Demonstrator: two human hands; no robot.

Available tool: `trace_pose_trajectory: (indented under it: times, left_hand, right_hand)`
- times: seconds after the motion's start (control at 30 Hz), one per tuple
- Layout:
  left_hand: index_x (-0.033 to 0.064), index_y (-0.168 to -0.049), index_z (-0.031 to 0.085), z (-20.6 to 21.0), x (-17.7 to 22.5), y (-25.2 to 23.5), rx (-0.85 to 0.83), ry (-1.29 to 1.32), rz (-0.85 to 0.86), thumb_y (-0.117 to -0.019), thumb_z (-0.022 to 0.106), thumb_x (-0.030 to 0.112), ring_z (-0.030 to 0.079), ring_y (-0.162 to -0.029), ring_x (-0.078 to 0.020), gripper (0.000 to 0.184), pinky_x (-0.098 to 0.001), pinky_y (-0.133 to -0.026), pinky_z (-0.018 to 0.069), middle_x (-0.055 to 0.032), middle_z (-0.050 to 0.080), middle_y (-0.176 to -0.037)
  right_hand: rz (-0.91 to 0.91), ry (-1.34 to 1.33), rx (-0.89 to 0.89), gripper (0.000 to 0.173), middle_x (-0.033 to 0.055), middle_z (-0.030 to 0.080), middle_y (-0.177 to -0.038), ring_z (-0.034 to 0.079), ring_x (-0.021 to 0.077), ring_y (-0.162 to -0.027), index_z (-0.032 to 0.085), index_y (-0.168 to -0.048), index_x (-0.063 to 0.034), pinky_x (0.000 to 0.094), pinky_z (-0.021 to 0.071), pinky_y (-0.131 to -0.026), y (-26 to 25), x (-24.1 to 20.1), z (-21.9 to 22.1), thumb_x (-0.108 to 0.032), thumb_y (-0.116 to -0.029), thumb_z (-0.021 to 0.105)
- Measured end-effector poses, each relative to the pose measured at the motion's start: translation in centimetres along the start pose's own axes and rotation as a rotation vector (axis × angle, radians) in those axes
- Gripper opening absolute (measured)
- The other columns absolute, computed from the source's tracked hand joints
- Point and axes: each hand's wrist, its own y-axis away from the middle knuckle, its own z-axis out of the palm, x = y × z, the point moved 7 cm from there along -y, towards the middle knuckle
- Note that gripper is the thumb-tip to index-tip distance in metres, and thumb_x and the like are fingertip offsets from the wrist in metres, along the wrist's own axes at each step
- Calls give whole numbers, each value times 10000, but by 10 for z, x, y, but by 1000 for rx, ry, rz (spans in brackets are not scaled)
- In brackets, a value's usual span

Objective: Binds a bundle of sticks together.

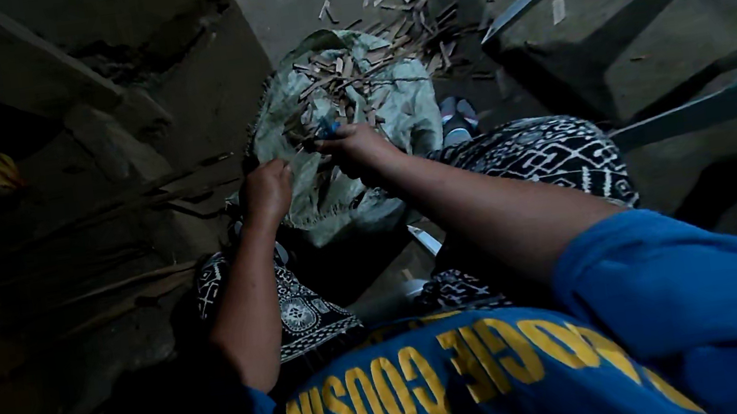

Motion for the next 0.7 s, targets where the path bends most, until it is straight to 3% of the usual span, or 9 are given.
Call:
trace_pose_trajectory:
  times: [0.07,0.13,0.2,0.33,0.47,0.53,0.6,0.7]
  left_hand:
    - [-3,-1269,685,2,1,1,-19,-42,15,-1109,470,208,639,-1219,-372,341,-574,-1064,464,-222,679,-1272]
    - [3,-1267,687,0,-2,5,-23,-62,-3,-1109,470,215,641,-1217,-375,342,-588,-1050,468,-217,676,-1282]
    - [10,-1298,676,-7,-7,11,-9,-35,-58,-1113,465,210,632,-1227,-376,345,-579,-1060,460,-220,667,-1300]
    - [11,-1267,695,-9,-18,8,53,-24,-83,-1105,480,201,634,-1227,-366,330,-562,-1062,462,-211,677,-1287]
    - [15,-1270,700,-3,-12,1,68,-57,-92,-1099,494,201,640,-1217,-355,326,-534,-1059,477,-205,675,-1288]
    - [-32,-1213,702,-2,-7,-1,73,-58,-98,-1078,488,130,642,-1203,-359,300,-532,-1046,481,-213,672,-1285]
    - [-56,-1132,706,-2,-4,-3,99,-54,-98,-1056,485,86,654,-1163,-362,273,-532,-1008,495,-224,675,-1251]
    - [-12,-1212,721,-3,-3,-2,160,3,-52,-1081,496,146,667,-1146,-356,304,-542,-999,504,-211,693,-1229]
  right_hand:
    - [-27,38,95,253,23,560,-794,403,74,-551,661,-1145,-49,263,361,-511,-7,3,-11,-276,-1048,608]
    - [-6,37,206,330,84,563,-878,467,152,-645,622,-1224,-9,360,440,-607,-16,6,-33,-292,-1067,558]
    - [-10,-55,272,319,16,491,-802,416,94,-566,598,-1207,-47,280,394,-522,-26,8,-52,-333,-1080,529]
    - [-55,-186,55,259,-27,493,-735,409,56,-522,601,-1165,-85,225,371,-478,-21,8,-22,-319,-1083,530]
    - [-91,-89,-156,286,18,546,-801,426,60,-545,583,-1240,-42,227,378,-491,7,3,21,-266,-1062,579]
    - [-73,-60,-271,240,9,534,-771,417,54,-525,592,-1195,-52,215,367,-475,16,3,38,-250,-1061,583]
    - [-5,-118,-329,230,-13,490,-691,400,52,-476,607,-1136,-70,201,354,-438,19,8,46,-286,-1076,552]
    - [65,-191,-316,253,-36,433,-636,356,44,-446,595,-1113,-82,195,320,-415,17,8,43,-320,-1088,516]
